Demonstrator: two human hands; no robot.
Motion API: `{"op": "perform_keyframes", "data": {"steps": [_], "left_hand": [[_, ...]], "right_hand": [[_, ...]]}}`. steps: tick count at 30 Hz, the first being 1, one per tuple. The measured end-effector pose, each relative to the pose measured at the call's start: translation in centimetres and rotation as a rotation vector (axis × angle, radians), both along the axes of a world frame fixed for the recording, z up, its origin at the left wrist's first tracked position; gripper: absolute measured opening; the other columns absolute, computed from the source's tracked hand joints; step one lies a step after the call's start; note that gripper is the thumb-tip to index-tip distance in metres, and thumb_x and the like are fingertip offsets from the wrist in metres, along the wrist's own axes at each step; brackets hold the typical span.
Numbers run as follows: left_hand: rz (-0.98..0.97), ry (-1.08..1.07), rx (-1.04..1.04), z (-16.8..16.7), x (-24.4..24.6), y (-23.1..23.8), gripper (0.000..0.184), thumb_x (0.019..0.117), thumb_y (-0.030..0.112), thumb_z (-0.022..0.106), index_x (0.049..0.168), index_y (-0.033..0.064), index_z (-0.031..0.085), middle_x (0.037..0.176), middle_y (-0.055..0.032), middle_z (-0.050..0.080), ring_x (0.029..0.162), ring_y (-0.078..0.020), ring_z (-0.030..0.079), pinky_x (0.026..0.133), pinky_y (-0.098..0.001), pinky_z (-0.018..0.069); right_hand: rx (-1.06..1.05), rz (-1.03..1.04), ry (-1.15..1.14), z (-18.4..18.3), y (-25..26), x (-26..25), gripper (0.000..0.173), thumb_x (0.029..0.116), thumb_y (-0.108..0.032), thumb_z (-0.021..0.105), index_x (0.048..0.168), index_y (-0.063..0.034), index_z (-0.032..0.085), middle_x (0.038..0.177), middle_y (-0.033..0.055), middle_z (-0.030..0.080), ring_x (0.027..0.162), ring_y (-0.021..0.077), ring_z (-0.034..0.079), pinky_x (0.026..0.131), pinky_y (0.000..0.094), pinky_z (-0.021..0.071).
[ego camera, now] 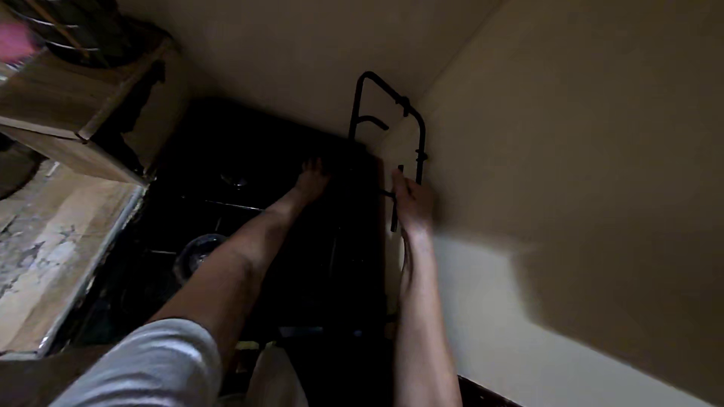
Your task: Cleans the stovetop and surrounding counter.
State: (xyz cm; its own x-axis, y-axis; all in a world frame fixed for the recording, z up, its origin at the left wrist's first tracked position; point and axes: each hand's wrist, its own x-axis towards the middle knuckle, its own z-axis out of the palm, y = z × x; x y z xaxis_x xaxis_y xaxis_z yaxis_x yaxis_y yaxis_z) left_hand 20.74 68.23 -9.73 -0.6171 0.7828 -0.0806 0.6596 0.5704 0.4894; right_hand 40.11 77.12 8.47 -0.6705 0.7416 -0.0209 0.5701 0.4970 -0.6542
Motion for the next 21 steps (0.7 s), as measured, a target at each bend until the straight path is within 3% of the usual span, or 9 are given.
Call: {"op": "perform_keyframes", "data": {"steps": [2, 3, 5, 8, 11, 16, 18, 20, 21], "left_hand": [[0.101, -0.003, 0.104, -2.2, 1.0, 4.6, 0.053, 0.0966, 0.007, 0.064, 0.148, 0.0128, 0.053, 0.164, -0.0314, 0.022, 0.15, -0.057, 0.015, 0.119, -0.0695, 0.0209], [0.137, -0.011, 0.16, -3.1, 1.6, 6.7, 0.054, 0.095, 0.008, 0.065, 0.148, 0.014, 0.054, 0.164, -0.0277, 0.025, 0.15, -0.0554, 0.018, 0.117, -0.0676, 0.0275], [0.169, -0.088, 0.207, -2.1, 3.2, 9.3, 0.048, 0.0991, 0.017, 0.062, 0.147, 0.015, 0.054, 0.161, -0.0253, 0.032, 0.148, -0.0525, 0.027, 0.11, -0.0641, 0.04], [0.149, -0.197, 0.303, -1.1, 6.1, 9.2, 0.048, 0.1002, 0.028, 0.06, 0.146, 0.0151, 0.054, 0.157, -0.0228, 0.04, 0.143, -0.0456, 0.04, 0.109, -0.0599, 0.0437], [0.191, -0.249, 0.398, 0.6, 12.6, 6.0, 0.041, 0.0956, 0.019, 0.068, 0.135, 0.0092, 0.063, 0.155, -0.0234, 0.042, 0.138, -0.0424, 0.048, 0.106, -0.0571, 0.0468], [0.056, -0.366, 0.218, 0.3, 24.4, -1.0, 0.05, 0.0957, 0.012, 0.059, 0.146, 0.01, 0.055, 0.163, -0.0299, 0.026, 0.15, -0.0468, 0.029, 0.118, -0.0568, 0.0344], [-0.024, -0.394, 0.063, 2.2, 27.8, -4.3, 0.047, 0.1014, 0.013, 0.052, 0.148, 0.011, 0.05, 0.163, -0.028, 0.026, 0.146, -0.0466, 0.037, 0.11, -0.0554, 0.044], [-0.097, -0.478, -0.009, 3.4, 29.9, -6.8, 0.047, 0.1017, 0.009, 0.054, 0.149, 0.0098, 0.05, 0.164, -0.0276, 0.026, 0.145, -0.049, 0.037, 0.109, -0.058, 0.0437], [-0.118, -0.468, 0.003, 3.2, 30.7, -7.9, 0.043, 0.1025, 0.011, 0.054, 0.146, 0.0112, 0.054, 0.161, -0.0273, 0.032, 0.14, -0.0483, 0.044, 0.106, -0.0576, 0.0465]], "right_hand": [[-0.004, -0.014, 0.011, 0.1, -0.2, 0.3, 0.064, 0.1025, -0.065, 0.042, 0.085, -0.0074, 0.065, 0.064, 0.0067, 0.05, 0.052, 0.0177, 0.047, 0.049, 0.0368, 0.0405], [-0.003, -0.011, 0.019, 0.2, -0.4, 0.3, 0.063, 0.1031, -0.063, 0.042, 0.085, -0.0075, 0.065, 0.064, 0.006, 0.05, 0.053, 0.0168, 0.046, 0.051, 0.0363, 0.0405], [-0.002, -0.011, 0.026, 0.3, -0.5, 0.3, 0.062, 0.104, -0.061, 0.043, 0.087, -0.0061, 0.066, 0.066, 0.0069, 0.052, 0.057, 0.0179, 0.048, 0.055, 0.0384, 0.0418], [-0.013, -0.011, 0.008, -0.2, -0.9, 1.5, 0.064, 0.1024, -0.065, 0.041, 0.086, -0.0078, 0.064, 0.064, 0.0056, 0.05, 0.053, 0.0162, 0.046, 0.051, 0.0358, 0.0401], [0.0, 0.011, 0.0, 0.1, -1.2, 2.3, 0.062, 0.1033, -0.062, 0.043, 0.088, -0.0068, 0.066, 0.064, 0.0058, 0.05, 0.053, 0.0161, 0.045, 0.051, 0.0354, 0.0395], [0.107, 0.053, -0.043, 0.3, -1.5, 3.6, 0.063, 0.1052, -0.059, 0.042, 0.092, -0.0042, 0.069, 0.074, 0.013, 0.06, 0.066, 0.0272, 0.057, 0.062, 0.0505, 0.0469], [0.109, 0.058, -0.007, 0.0, -1.4, 3.7, 0.059, 0.106, -0.054, 0.045, 0.086, -0.0034, 0.069, 0.071, 0.0121, 0.059, 0.066, 0.027, 0.056, 0.064, 0.0516, 0.0446], [0.09, 0.054, 0.001, -0.2, -1.7, 4.2, 0.061, 0.1051, -0.057, 0.045, 0.08, -0.0049, 0.066, 0.066, 0.0098, 0.055, 0.061, 0.0247, 0.053, 0.06, 0.0487, 0.0427], [0.082, 0.052, 0.004, -0.3, -2.0, 4.5, 0.063, 0.1041, -0.06, 0.044, 0.077, -0.0061, 0.064, 0.063, 0.0086, 0.052, 0.056, 0.0233, 0.05, 0.056, 0.0463, 0.0409]]}}
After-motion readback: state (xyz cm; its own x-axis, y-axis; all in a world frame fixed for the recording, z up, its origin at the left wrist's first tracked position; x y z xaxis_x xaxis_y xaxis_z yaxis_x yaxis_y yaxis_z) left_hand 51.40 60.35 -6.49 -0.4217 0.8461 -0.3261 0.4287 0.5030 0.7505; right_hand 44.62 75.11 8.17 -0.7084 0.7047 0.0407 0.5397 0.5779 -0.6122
